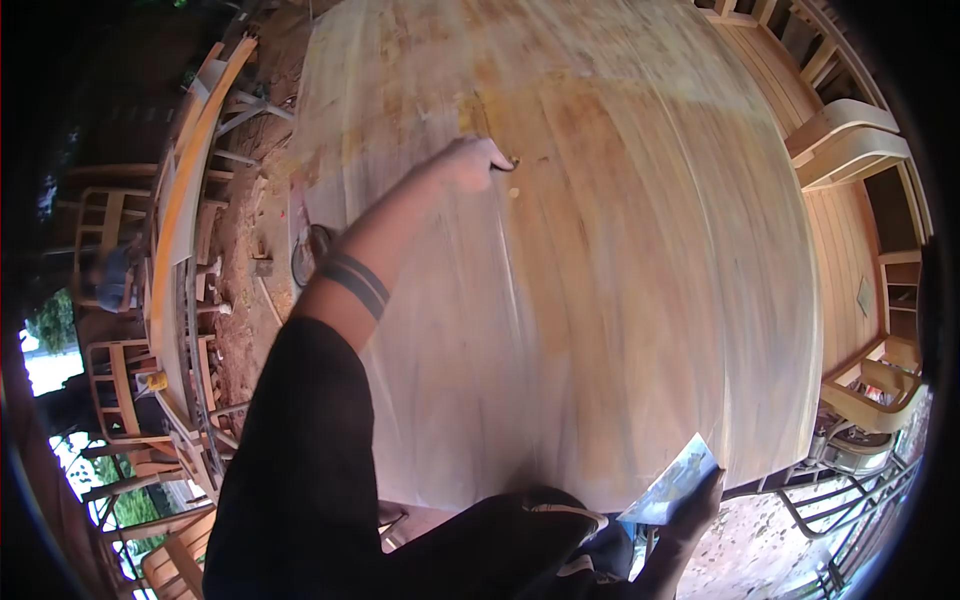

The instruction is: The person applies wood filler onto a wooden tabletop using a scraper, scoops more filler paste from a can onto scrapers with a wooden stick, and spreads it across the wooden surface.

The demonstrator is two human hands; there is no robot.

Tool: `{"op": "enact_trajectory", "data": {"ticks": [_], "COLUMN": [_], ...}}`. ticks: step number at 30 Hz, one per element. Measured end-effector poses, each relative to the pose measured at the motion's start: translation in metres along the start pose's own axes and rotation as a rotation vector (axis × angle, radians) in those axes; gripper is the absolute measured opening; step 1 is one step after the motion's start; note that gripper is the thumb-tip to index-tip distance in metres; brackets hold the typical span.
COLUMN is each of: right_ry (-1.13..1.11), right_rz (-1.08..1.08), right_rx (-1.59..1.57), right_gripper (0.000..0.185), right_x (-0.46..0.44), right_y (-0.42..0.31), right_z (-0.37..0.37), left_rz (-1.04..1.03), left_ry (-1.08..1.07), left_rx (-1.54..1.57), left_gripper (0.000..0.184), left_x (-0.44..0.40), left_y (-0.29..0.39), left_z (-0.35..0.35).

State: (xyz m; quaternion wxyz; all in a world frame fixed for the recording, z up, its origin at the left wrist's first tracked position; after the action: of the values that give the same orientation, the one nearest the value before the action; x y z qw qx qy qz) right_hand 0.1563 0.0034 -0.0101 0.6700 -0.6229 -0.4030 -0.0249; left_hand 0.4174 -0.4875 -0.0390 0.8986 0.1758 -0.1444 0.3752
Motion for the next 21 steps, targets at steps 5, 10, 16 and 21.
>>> {"op": "enact_trajectory", "data": {"ticks": [5, 10, 16, 21], "right_ry": [-0.102, -0.263, -0.408, -0.223], "right_rz": [-0.176, -0.174, -0.288, -0.188], "right_rx": [-0.237, -0.278, -0.282, -0.267], "right_gripper": [0.038, 0.045, 0.042, 0.043], "right_x": [0.010, 0.015, 0.011, 0.001], "right_y": [-0.011, -0.015, -0.004, 0.001], "right_z": [0.013, 0.048, 0.108, 0.131], "left_rz": [0.124, 0.064, 0.039, -0.036], "left_ry": [0.112, 0.425, 0.411, -0.059], "left_rx": [0.045, 0.109, 0.113, 0.506], "left_gripper": [0.045, 0.033, 0.042, 0.042], "left_x": [0.066, 0.128, 0.220, 0.202], "left_y": [0.078, 0.158, 0.276, 0.243], "left_z": [-0.037, -0.098, -0.143, -0.099]}}
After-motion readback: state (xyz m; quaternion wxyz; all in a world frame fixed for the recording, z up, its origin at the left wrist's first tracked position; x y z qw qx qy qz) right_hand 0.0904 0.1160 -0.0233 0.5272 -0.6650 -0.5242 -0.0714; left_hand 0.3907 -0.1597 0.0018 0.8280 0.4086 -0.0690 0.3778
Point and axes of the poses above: each hand's wrist, its own x-axis away from the middle knuckle, its own z-axis out of the back of the hand, y = z × x, the point moved 4 cm from there along -x, towards the middle knuckle, and after that the axes turned 4 degrees about -x, right-handed, at the moved point
